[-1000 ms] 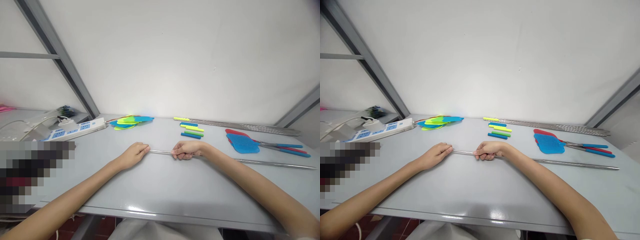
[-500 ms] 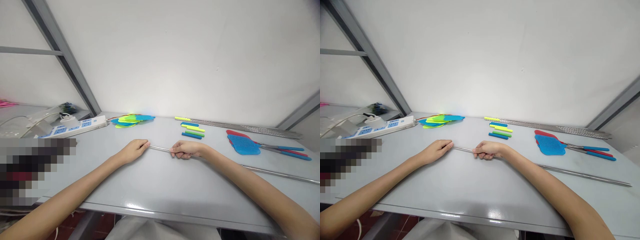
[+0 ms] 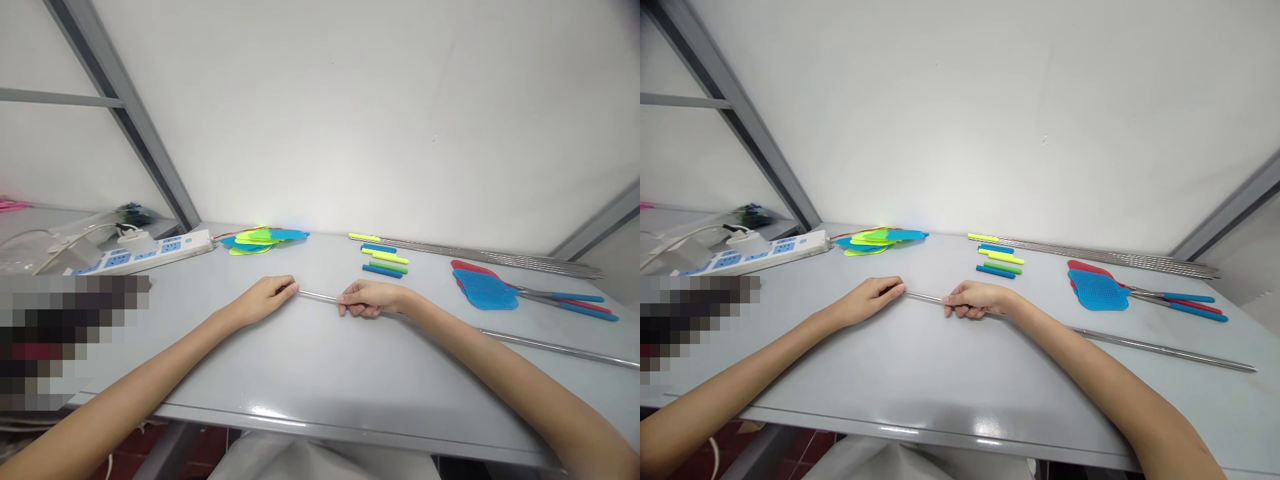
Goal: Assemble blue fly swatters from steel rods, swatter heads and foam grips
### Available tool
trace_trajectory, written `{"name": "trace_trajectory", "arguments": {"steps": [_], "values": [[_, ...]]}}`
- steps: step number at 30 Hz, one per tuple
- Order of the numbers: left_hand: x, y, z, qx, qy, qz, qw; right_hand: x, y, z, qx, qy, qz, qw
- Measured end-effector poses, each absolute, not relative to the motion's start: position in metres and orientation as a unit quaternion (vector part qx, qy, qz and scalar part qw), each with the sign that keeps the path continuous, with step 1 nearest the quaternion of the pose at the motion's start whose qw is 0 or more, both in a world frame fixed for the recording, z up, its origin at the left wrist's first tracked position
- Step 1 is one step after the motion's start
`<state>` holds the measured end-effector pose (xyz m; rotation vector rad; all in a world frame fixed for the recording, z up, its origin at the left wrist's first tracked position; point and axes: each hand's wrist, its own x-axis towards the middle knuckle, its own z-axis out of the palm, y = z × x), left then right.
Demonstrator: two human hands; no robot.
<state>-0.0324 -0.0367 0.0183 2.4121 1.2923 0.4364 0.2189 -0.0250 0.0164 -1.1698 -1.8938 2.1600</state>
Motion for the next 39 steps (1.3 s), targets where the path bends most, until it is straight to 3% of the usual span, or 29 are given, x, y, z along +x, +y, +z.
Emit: {"name": "trace_trajectory", "arguments": {"steps": [39], "values": [[-0.0403,-0.0297,0.0188,0.875,0.423,0.154,0.178,0.2185,-0.025,0.0164,-0.36,-0.611,0.704,0.027]]}}
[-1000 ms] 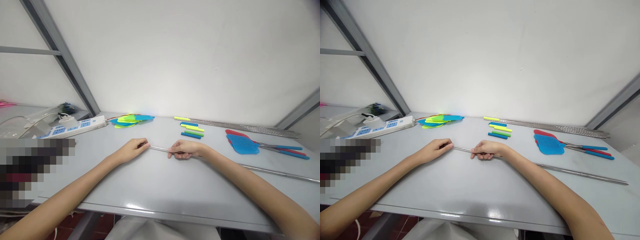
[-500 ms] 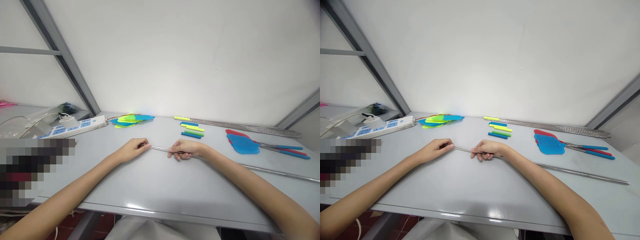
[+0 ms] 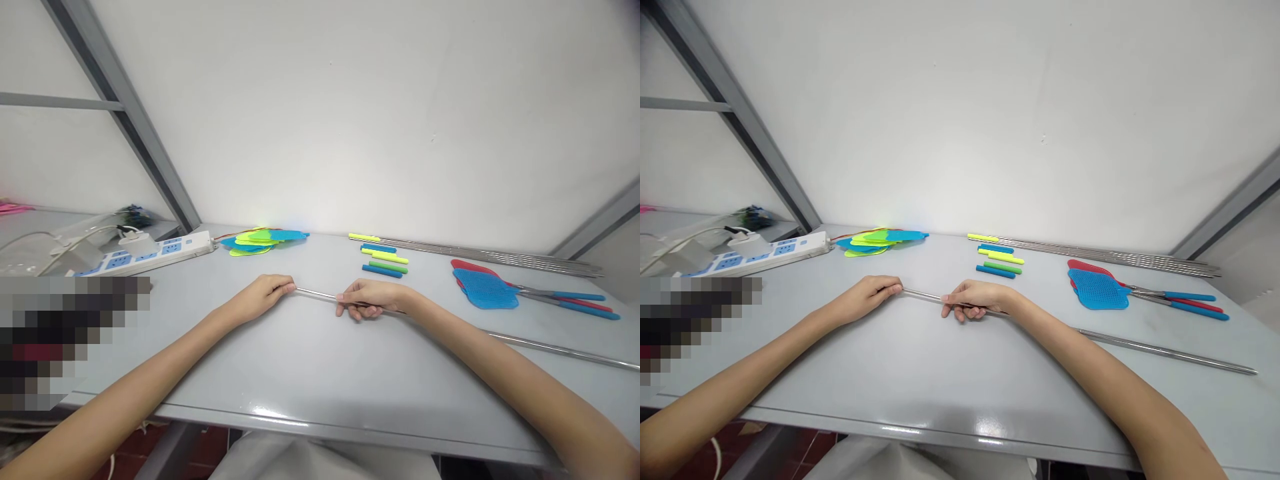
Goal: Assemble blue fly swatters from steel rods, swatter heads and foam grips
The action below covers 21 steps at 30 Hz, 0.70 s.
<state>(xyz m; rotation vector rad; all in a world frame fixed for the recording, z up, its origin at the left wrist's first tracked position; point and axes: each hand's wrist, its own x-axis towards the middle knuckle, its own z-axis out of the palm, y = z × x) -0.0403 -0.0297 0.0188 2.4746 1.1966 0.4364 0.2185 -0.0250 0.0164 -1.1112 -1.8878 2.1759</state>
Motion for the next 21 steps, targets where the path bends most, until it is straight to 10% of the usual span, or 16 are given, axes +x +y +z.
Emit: {"name": "trace_trajectory", "arguments": {"steps": [21], "values": [[-0.058,-0.017,0.018,0.872,0.447,0.162,0.12,0.222,-0.024,0.015,-0.357,-0.622,0.696,0.035]]}}
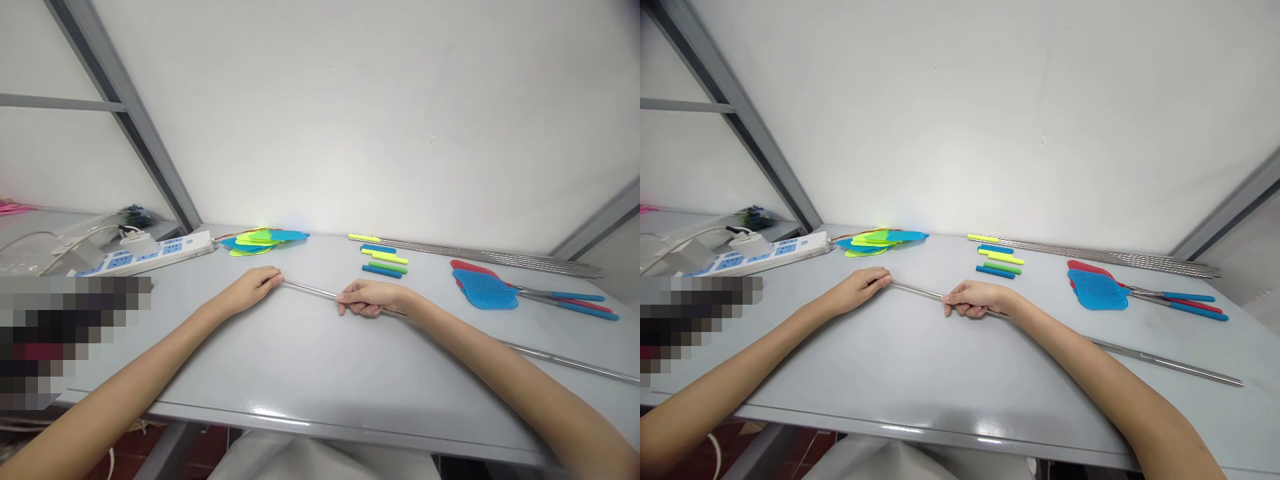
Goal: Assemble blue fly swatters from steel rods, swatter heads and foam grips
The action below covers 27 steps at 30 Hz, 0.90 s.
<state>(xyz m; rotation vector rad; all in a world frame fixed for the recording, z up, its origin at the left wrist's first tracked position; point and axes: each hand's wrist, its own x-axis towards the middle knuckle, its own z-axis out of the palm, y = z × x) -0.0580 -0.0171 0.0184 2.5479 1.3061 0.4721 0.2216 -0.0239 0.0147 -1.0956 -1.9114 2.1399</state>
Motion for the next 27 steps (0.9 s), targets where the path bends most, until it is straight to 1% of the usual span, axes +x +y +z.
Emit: {"name": "trace_trajectory", "arguments": {"steps": [12,27], "values": [[-0.051,-0.025,0.015,0.892,0.406,0.167,0.109,0.225,-0.024,0.014,-0.346,-0.62,0.704,0.029],[-0.044,-0.026,0.012,0.908,0.38,0.162,0.065,0.226,-0.023,0.014,-0.347,-0.615,0.708,0.022]]}}
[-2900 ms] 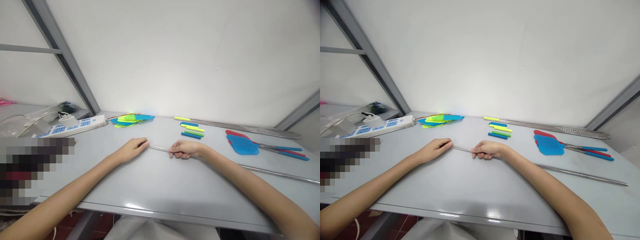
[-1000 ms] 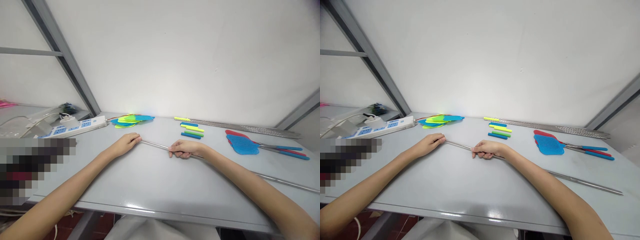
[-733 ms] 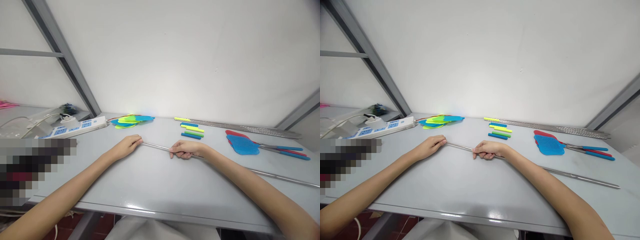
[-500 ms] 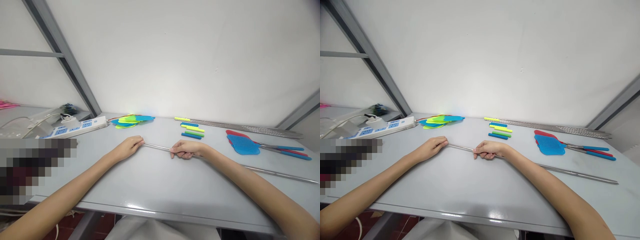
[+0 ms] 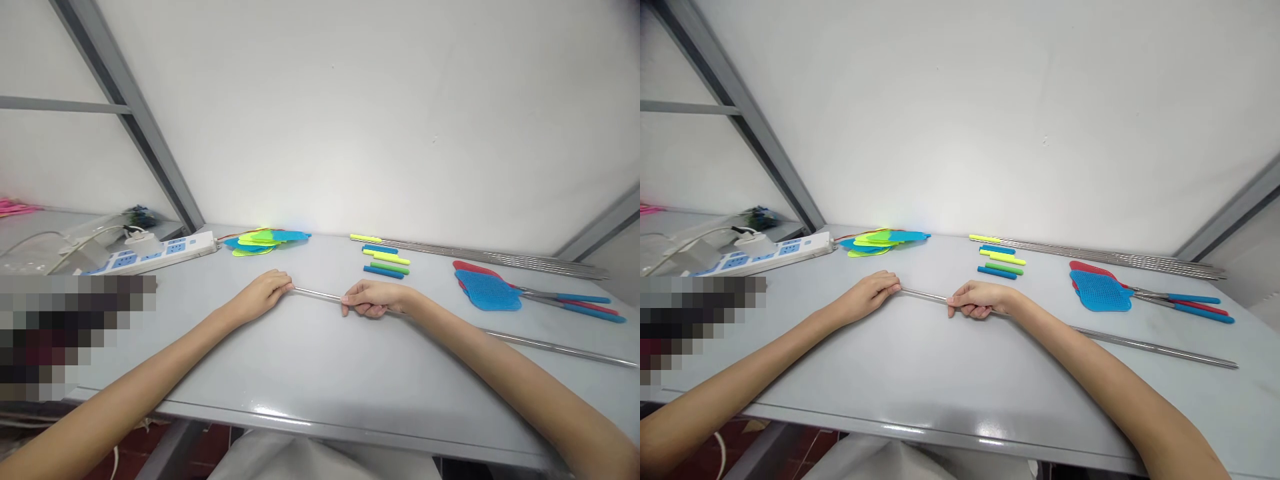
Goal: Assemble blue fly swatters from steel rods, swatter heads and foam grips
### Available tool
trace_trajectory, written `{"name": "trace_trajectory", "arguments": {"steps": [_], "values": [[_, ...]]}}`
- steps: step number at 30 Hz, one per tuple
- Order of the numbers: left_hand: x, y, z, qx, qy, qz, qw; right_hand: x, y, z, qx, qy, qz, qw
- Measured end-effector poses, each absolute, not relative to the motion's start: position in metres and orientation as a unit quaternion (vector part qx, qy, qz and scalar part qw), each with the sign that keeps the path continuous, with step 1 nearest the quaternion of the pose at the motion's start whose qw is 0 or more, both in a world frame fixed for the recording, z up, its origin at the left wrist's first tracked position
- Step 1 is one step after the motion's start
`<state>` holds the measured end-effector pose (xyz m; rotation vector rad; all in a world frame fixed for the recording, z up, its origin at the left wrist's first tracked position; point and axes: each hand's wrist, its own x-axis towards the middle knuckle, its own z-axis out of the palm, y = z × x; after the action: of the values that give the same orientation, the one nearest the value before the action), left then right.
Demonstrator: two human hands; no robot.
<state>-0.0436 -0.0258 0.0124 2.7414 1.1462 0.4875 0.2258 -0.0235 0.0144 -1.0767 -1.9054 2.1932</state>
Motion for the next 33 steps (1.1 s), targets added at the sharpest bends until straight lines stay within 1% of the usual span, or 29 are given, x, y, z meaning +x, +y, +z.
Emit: {"name": "trace_trajectory", "arguments": {"steps": [13,33], "values": [[-0.037,-0.028,0.011,0.913,0.376,0.151,0.05,0.225,-0.024,0.015,-0.352,-0.615,0.706,0.019],[-0.032,-0.029,0.007,0.914,0.363,0.17,0.056,0.225,-0.022,0.013,-0.353,-0.607,0.712,0.015]]}}
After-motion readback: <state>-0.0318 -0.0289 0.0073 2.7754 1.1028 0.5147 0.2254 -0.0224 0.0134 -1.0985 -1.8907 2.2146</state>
